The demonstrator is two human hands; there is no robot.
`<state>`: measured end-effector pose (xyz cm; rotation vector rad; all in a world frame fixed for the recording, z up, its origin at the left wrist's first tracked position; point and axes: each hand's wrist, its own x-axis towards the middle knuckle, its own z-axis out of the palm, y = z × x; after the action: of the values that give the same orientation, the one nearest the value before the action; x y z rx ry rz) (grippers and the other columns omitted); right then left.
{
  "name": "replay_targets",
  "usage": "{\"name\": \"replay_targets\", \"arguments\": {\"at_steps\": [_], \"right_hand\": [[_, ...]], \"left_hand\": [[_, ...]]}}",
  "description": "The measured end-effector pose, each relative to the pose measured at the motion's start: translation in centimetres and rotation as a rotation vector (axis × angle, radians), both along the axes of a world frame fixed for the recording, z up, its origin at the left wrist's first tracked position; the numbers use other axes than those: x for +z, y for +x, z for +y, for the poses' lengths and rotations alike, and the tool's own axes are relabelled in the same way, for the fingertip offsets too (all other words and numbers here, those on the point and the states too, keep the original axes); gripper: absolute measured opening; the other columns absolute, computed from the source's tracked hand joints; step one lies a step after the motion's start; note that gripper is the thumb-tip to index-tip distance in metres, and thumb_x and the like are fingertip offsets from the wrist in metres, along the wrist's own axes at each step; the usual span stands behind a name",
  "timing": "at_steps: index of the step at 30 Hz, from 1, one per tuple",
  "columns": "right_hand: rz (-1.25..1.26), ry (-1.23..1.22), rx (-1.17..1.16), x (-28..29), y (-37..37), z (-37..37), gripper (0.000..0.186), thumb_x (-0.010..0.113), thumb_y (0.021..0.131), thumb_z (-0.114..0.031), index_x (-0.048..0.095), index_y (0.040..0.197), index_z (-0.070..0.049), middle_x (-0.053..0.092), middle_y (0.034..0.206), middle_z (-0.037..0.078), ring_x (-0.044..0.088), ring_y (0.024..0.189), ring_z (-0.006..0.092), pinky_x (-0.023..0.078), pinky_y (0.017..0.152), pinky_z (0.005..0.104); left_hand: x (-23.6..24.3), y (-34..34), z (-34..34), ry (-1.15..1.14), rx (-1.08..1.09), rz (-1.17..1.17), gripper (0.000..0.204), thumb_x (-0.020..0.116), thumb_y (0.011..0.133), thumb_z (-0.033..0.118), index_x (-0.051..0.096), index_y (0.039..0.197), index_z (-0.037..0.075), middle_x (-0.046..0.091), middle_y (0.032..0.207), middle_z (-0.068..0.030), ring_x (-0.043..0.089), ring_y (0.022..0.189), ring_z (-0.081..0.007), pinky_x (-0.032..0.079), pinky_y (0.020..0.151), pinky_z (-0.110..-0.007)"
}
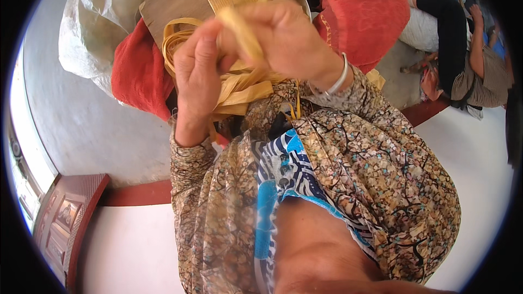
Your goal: The person weaves a basket using long, flat, yellow strips of material. They repeatedly interlace the strips by hand, pulling and adjusting them to form the basket's structure.
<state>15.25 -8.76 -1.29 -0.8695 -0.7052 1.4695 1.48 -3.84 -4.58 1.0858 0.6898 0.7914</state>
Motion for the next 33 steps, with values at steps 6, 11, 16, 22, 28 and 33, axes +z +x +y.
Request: {"name": "replay_targets", "arguments": {"at_steps": [6,11,16,22,28,33], "right_hand": [[-1.207,0.204,-0.233,-6.3,2.1,1.9,0.024,0.06,0.092,-0.013,0.067,0.114,-0.011,0.07,0.076,0.005,0.069,0.069,0.0143,0.052,0.06,0.0254],[-1.533,0.448,-0.397,-8.2,3.2,2.1,0.017,0.066,0.082,-0.029,0.061,0.076,-0.014,0.058,0.066,0.002,0.06,0.062,0.0274,0.046,0.053,0.0362],[-1.132,0.137,-0.064,-10.2,3.3,0.2,0.016,0.062,0.09,-0.025,0.067,0.09,-0.01,0.063,0.073,0.004,0.062,0.068,0.0162,0.047,0.06,0.03],[0.103,-0.324,0.121,-10.7,2.3,-1.2,0.026,0.055,0.097,-0.017,0.064,0.112,0.002,0.067,0.101,0.004,0.063,0.084,0.013,0.05,0.076,0.0255],[0.008,-0.189,0.007,-9.8,1.7,-0.7,0.019,0.054,0.094,-0.006,0.065,0.107,0.003,0.065,0.105,0.004,0.061,0.093,0.0133,0.049,0.082,0.0243],[-0.885,0.267,-0.278,-9.2,1.6,0.0,0.009,0.059,0.09,-0.001,0.065,0.094,0.005,0.06,0.111,0.01,0.06,0.096,0.0197,0.048,0.083,0.0271]], "left_hand": [[-2.4,2.6,0.3,-0.274,-0.067,-0.026,0.02,0.056,0.096,0.01,0.054,0.113,0.002,0.049,0.072,0.0036,0.037,0.054,-0.0013,0.026,0.046,-0.016],[-5.6,1.5,0.9,0.015,-0.149,0.195,0.012,0.057,0.094,0.009,0.062,0.103,0.003,0.057,0.068,-0.0012,0.05,0.053,-0.0099,0.035,0.046,-0.023],[-5.1,0.5,-0.1,1.0,0.022,0.817,0.021,0.06,0.087,0.005,0.063,0.107,0.003,0.066,0.084,-0.0137,0.064,0.074,-0.0337,0.05,0.061,-0.039],[-7.9,0.8,-0.9,1.046,0.163,0.517,0.034,0.063,0.083,0.002,0.06,0.117,0.001,0.066,0.099,-0.016,0.066,0.086,-0.0324,0.053,0.073,-0.034],[-3.9,0.8,-0.4,0.716,-0.061,0.443,0.036,0.063,0.083,0.009,0.057,0.118,0.002,0.064,0.103,-0.017,0.064,0.089,-0.0362,0.051,0.074,-0.04],[-4.6,2.2,0.4,0.514,0.002,0.622,0.027,0.057,0.092,0.021,0.059,0.108,0.0,0.064,0.079,-0.0143,0.062,0.068,-0.0271,0.049,0.062,-0.036]]}}
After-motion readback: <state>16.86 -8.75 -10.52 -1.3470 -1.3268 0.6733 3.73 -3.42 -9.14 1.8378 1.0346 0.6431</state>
